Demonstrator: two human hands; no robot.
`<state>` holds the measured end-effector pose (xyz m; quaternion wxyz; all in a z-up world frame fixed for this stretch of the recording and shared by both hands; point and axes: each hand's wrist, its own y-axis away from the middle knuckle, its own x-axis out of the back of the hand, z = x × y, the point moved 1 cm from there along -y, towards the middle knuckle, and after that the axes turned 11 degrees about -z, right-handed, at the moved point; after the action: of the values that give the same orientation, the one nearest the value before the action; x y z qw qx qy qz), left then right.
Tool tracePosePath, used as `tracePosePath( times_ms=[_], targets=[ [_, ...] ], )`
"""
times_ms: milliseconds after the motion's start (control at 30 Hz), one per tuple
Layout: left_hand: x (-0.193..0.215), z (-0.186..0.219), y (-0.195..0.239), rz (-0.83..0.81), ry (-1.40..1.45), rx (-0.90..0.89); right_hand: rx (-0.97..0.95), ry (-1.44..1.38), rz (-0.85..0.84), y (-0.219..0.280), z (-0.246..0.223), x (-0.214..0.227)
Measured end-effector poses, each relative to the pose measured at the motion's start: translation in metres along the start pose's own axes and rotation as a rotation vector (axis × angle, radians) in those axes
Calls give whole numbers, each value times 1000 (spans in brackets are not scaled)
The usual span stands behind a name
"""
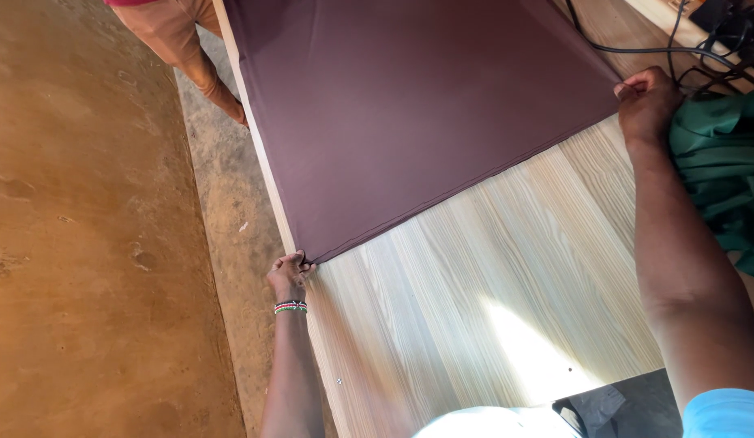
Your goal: Laying out and smoothing a large piece of brown fabric on a cutting table
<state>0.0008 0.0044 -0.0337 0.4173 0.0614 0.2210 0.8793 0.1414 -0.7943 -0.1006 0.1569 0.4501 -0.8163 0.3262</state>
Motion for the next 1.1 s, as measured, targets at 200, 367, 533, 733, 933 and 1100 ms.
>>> tracePosePath(
  times_ms=[200, 367, 533, 733, 933, 1100],
  targets=[
    [-4, 8, 19, -48, -28, -24, -37, 26, -22, 2, -1, 3],
    [-3, 6, 19, -50, -32, -25, 42, 74, -15, 8, -16, 11],
    [9, -17, -6, -74, 7, -75, 133, 251, 31, 10, -2, 9],
    [15, -33, -11, -112, 51, -195, 337, 412, 137, 32, -41, 17],
    [7, -19, 14, -111, 13, -224, 328, 305, 109, 36, -35, 11],
    [6, -25, 16, -61, 1, -314, 312, 252, 148, 27, 19, -16]
  ],
)
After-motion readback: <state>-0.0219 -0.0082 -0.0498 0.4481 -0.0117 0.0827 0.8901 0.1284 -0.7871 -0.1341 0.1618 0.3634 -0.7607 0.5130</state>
